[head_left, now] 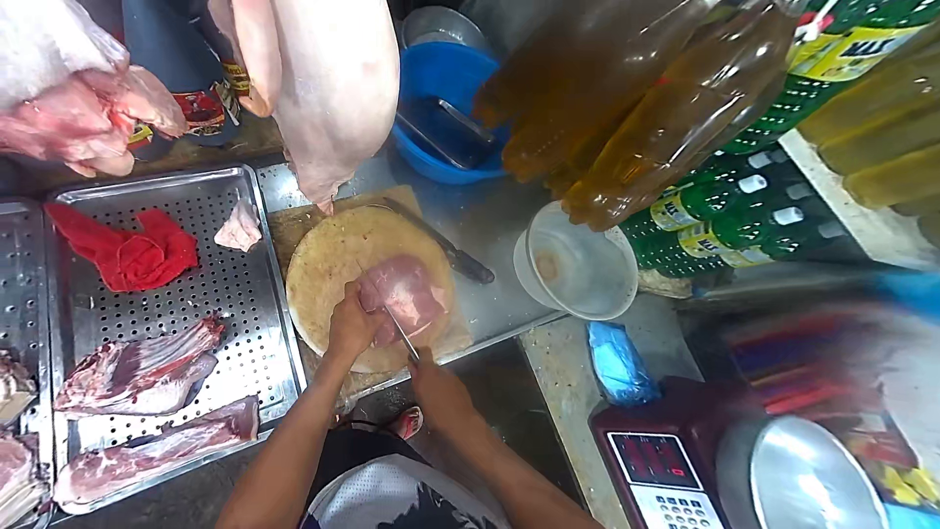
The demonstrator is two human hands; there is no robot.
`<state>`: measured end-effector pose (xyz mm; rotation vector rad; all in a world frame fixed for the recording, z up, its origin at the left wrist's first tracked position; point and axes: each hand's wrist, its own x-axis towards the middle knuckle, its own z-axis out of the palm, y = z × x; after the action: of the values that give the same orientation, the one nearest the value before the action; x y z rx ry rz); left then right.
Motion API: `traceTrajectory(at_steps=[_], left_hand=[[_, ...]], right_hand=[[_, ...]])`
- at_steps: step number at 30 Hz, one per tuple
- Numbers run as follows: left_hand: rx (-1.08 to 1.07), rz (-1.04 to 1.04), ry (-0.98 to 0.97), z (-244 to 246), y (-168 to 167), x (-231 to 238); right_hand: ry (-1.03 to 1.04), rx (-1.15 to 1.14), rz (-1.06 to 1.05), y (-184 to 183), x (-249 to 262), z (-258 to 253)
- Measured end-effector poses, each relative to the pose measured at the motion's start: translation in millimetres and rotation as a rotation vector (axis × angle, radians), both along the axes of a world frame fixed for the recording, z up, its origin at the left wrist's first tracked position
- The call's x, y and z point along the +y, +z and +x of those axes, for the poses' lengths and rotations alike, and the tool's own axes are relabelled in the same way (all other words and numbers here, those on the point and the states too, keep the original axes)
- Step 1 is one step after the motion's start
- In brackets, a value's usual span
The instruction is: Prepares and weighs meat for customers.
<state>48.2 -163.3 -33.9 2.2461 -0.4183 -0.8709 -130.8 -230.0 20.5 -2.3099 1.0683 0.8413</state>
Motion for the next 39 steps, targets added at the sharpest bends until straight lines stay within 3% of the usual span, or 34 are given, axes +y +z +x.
traceTrajectory(at_steps=[3,9,15,24,30,32,35,37,39], left_hand=[[0.005,-0.007,-0.003,1,0,1],[0.027,-0.053,0.102,-14,-6,7],[0.080,-0.020,0.101,-9,-3,9],[0.093,-0.064,0.259,2,-7,-3],[0.164,-0.104,0.358,39,6,33],[0.110,-0.081,0.322,45,13,52],[-0.180,0.107,0.119,27,46,65],[-0.332,0.103,0.041,13,71,49],[-0.300,0.063,0.010,5,76,16]], right_hand=[[0.023,0.038,0.008,-1,-1,20],[-0.036,0.082,0.074,-2,10,-54],[0.029,0.029,0.028,-20,8,7],[-0.049,0.087,0.094,-6,19,-117],[-0.046,0.145,0.180,46,6,-167],[-0.070,0.130,0.188,57,5,-180],[-0.076,0.050,0.205,66,-1,-199],[-0.118,-0.012,0.222,68,-8,-209],[-0.183,-0.072,0.224,65,-14,-221]])
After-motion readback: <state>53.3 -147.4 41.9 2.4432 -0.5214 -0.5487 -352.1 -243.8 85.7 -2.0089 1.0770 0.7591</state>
